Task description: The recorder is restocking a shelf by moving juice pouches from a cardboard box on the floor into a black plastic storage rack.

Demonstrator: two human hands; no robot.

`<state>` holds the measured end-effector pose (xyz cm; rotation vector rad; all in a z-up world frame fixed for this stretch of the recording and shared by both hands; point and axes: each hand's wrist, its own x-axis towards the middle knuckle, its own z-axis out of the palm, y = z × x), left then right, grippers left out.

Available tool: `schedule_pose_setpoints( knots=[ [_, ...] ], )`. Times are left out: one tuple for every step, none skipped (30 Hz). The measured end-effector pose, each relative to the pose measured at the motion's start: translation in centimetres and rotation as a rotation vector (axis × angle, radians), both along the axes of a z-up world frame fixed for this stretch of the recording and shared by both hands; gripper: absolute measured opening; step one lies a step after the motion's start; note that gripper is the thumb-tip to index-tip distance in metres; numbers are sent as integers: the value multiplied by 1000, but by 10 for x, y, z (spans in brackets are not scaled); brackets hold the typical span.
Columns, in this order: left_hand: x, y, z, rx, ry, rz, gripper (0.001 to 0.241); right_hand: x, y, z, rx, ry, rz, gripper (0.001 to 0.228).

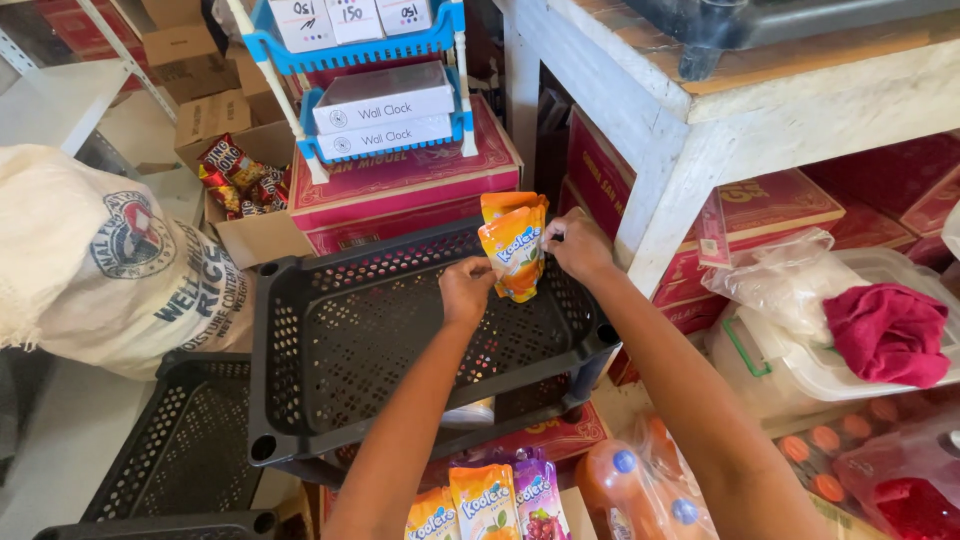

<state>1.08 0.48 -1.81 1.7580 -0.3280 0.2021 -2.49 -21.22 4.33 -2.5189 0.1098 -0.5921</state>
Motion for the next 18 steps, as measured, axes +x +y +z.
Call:
schedule_pose_setpoints(
  knots=[
    [1, 0, -3, 0, 1, -1, 19, 0, -1, 0, 0, 1, -1, 13],
    [3, 0, -6, -9, 8, -6, 18, 0, 0, 0, -1, 1, 3, 13],
    [4, 0, -10, -18, 15, -10, 17, 0, 0, -1, -3, 2, 6, 13],
    [6, 1, -7, -18, 15, -10, 17, 2, -1, -1, -3, 1, 7, 13],
    [7, 1, -4, -1, 3, 12, 17, 4, -1, -1, -8, 4, 5, 13],
    [7, 1, -2, 17, -6, 31, 17, 4, -2, -3, -13, 9, 1, 13],
    [8, 1, -2, 18, -2, 29, 17, 3, -2, -4, -12, 13, 0, 13],
    [10, 1, -1, 18, -25, 27, 16, 2, -3, -4, -17, 15, -6, 14],
    [12, 1, 1, 18, -49, 24, 16, 2, -3, -4, -21, 18, -12, 14],
    [13, 0, -4, 18, -47, 24, 16, 3, -4, -5, -21, 19, -12, 14],
    [15, -2, -8, -16, 14, -11, 14, 3, -5, -6, -10, 26, -16, 15],
    [18, -3, -11, -48, 74, -45, 12, 4, -5, -6, 1, 30, -20, 15],
    [18, -3, -12, -47, 73, -44, 12, 5, -6, -5, 2, 30, -20, 15],
    [17, -4, -13, -34, 78, -48, 12, 5, -5, -4, 7, 38, -19, 15],
    [15, -4, -15, -21, 83, -53, 12, 5, -5, -3, 11, 46, -18, 15],
    [15, -5, -16, -20, 86, -53, 12, 5, -6, -5, 13, 49, -18, 15],
    [14, -5, -17, 10, 37, -34, 13, 4, -7, -6, 13, 46, -19, 15],
    [14, -6, -17, 38, -13, -15, 14, 4, -8, -6, 12, 43, -19, 15]
  ],
)
